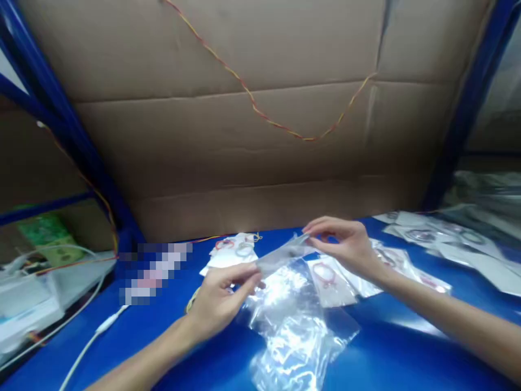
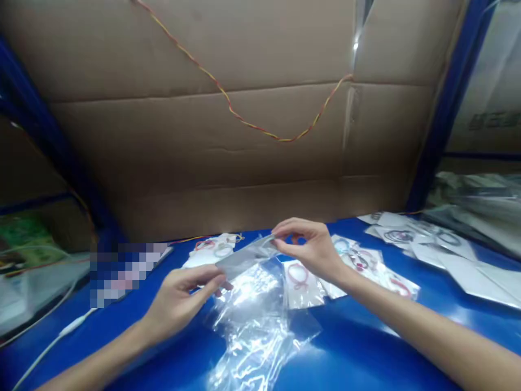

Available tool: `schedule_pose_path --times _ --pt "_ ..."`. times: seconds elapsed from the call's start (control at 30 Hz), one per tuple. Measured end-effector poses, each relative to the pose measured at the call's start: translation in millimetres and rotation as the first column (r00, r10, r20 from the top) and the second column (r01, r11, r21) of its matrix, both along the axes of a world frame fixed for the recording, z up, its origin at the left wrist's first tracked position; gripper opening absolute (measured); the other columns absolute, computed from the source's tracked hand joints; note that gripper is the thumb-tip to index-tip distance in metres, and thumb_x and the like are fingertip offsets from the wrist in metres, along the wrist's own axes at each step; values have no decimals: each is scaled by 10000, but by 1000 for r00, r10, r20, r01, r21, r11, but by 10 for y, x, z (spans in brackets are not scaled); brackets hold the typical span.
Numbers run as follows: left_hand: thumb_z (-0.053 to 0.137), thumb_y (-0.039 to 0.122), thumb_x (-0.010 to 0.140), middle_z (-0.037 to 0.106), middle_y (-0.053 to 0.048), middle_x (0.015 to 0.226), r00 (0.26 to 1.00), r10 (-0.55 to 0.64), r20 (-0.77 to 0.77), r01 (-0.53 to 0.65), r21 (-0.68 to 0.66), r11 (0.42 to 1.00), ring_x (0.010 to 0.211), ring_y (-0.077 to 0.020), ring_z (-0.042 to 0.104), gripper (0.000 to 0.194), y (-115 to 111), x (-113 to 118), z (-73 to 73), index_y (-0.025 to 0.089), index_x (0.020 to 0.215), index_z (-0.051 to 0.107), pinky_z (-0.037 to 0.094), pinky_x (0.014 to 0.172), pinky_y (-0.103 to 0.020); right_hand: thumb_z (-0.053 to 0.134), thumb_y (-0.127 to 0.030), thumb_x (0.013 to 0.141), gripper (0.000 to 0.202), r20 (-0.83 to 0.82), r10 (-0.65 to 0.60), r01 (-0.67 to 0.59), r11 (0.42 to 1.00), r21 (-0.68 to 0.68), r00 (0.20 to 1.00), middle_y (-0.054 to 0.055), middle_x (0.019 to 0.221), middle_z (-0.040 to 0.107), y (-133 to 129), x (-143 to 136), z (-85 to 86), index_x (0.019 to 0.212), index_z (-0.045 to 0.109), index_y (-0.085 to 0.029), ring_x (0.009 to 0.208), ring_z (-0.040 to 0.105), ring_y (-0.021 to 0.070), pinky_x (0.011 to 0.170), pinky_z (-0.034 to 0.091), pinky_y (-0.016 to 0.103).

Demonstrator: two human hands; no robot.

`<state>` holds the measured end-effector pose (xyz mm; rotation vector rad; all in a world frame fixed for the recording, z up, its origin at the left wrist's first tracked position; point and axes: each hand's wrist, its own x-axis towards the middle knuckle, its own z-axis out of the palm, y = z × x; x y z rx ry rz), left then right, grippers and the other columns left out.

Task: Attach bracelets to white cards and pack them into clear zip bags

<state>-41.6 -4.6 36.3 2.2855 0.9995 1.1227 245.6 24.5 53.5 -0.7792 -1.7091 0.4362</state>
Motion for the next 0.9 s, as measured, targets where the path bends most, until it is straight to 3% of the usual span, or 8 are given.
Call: schedule_pose_path --times 0.1,0.2,0.4,0.53,0.6,0.7,0.77,0.9 --pt "635 291 940 822 -65 877 997 28 76 -26 -30 999 676 -184 755 219 27 -9 -17 181 1040 796 599 606 -254 859 -454 729 302 -96 -23 5 982 -188 995 66 771 770 174 148 79 814 788 -173 679 684 193 606 549 302" --pt "621 214 888 779 -30 713 998 44 37 -46 52 998 577 -150 697 165 38 -22 -39 178 927 777 544 545 -222 878 -454 675 342 -241 -53 -21 955 -295 969 0 627 686 396 219 172 810 740 -172 497 552 116 453 432 235" --pt "548 142 821 653 9 567 999 -7 -49 17 210 978 460 -95 538 176 -29 -25 -42 165 745 705 430 481 -196 856 -414 685 356 -305 -8 -121 908 -402 952 -30 590 640 764 -276 283 854 682 -152 411 475 70 369 333 190" --pt "549 196 885 710 -11 636 1000 13 -8 -12 130 991 509 -124 591 193 -38 -22 -19 175 839 735 453 493 -219 897 -385 694 560 -136 213 -252 790 -559 968 76 878 772 803 -593 244 1151 673 -150 619 705 160 382 406 176" --pt "561 229 903 732 -19 669 999 33 31 -36 77 996 555 -142 626 195 -13 -18 -16 180 866 747 477 514 -230 870 -469 740 564 -27 242 -214 798 -563 970 109 994 781 756 -589 219 1174 692 -157 640 715 157 367 388 166" --pt "584 299 932 775 -39 765 991 84 108 -79 -54 995 605 -156 665 224 43 -4 -32 180 969 770 503 531 -237 608 -687 901 583 -3 330 -280 797 -534 944 114 989 782 601 -439 229 1076 749 -149 652 703 140 412 408 165" --pt "593 365 948 795 -60 836 981 105 164 -76 -172 982 579 -151 660 286 79 8 -50 173 1075 762 489 493 -233 441 -755 943 711 -20 498 -419 708 -569 867 123 986 786 456 -319 268 1119 754 -141 756 732 175 509 481 194" --pt "612 436 946 808 -89 889 972 81 220 0 -346 938 516 -146 646 435 115 17 -63 160 1276 675 441 418 -223 821 -519 789 564 175 518 -357 760 -543 837 64 908 795 216 -191 297 1229 725 -179 709 715 163 567 509 217"
